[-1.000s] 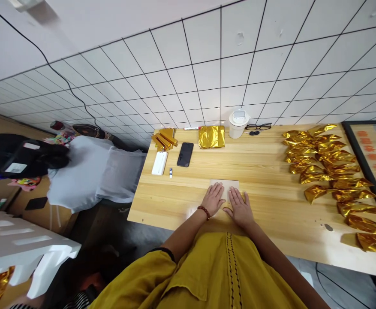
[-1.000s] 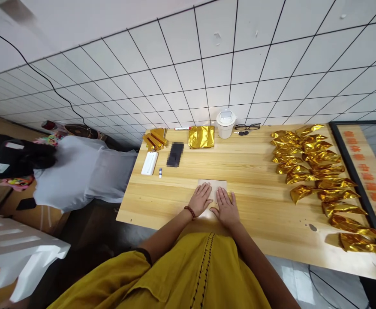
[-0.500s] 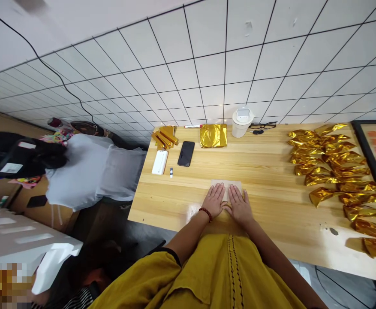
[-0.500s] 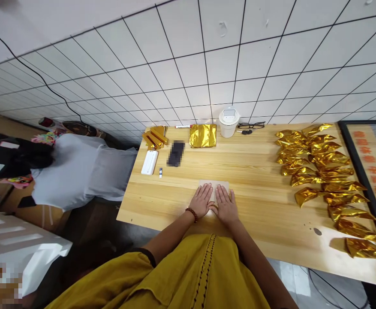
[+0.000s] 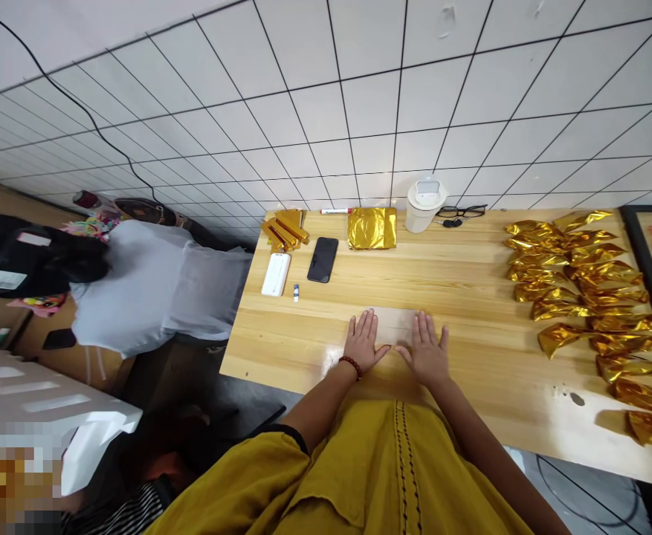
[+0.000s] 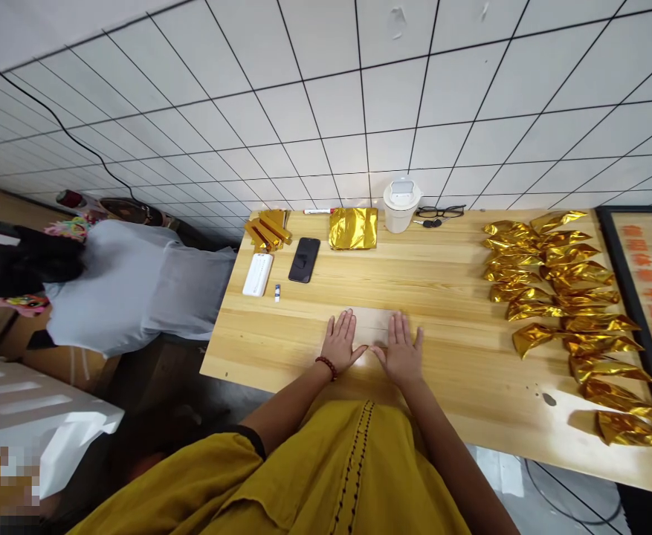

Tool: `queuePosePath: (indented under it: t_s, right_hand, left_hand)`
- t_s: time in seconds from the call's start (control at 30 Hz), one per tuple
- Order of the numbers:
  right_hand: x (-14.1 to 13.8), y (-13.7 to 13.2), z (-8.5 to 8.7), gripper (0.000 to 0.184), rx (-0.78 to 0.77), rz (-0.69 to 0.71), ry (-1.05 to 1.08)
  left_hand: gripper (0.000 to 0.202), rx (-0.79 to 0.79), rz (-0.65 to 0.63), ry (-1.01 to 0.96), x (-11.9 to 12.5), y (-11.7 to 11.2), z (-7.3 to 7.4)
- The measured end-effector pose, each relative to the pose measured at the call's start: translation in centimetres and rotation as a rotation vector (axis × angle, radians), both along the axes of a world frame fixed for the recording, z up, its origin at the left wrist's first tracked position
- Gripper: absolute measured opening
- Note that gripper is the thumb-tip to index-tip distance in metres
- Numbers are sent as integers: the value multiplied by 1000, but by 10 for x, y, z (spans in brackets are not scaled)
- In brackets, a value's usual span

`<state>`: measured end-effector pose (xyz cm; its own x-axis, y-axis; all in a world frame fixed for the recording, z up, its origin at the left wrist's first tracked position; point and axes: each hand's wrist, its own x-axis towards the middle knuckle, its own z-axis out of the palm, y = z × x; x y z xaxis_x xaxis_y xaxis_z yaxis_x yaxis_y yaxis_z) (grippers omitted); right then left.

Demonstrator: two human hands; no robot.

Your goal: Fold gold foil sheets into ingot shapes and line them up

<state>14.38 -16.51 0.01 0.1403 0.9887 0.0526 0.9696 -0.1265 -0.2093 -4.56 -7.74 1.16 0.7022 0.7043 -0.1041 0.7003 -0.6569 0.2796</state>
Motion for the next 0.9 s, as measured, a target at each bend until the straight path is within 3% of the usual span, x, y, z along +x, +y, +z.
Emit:
queuePosePath:
  t_s: [0.13, 0.23, 0.5, 0.67, 0.8, 0.9]
  right_hand:
    - [-21, 27, 2, 74, -13, 246, 48]
    - [-22, 35, -4, 70, -1, 287, 67]
    - [18, 7, -9, 71, 41, 90, 40]
    - [2, 7, -9, 70, 54, -36, 28]
    - [-7, 4, -11, 70, 29, -135, 23]
    - [-6, -13, -11, 70, 19, -143, 14]
  left_hand:
    - [83, 31, -13, 74, -2, -1, 1]
    - [83, 55, -4, 119, -1, -2, 1]
    - [84, 59, 8, 156, 1, -1, 8]
    - [77, 88, 49, 133, 11, -9, 22]
    - [63, 26, -110, 66, 24, -20, 26]
    - [64, -2, -119, 54, 25, -21, 23]
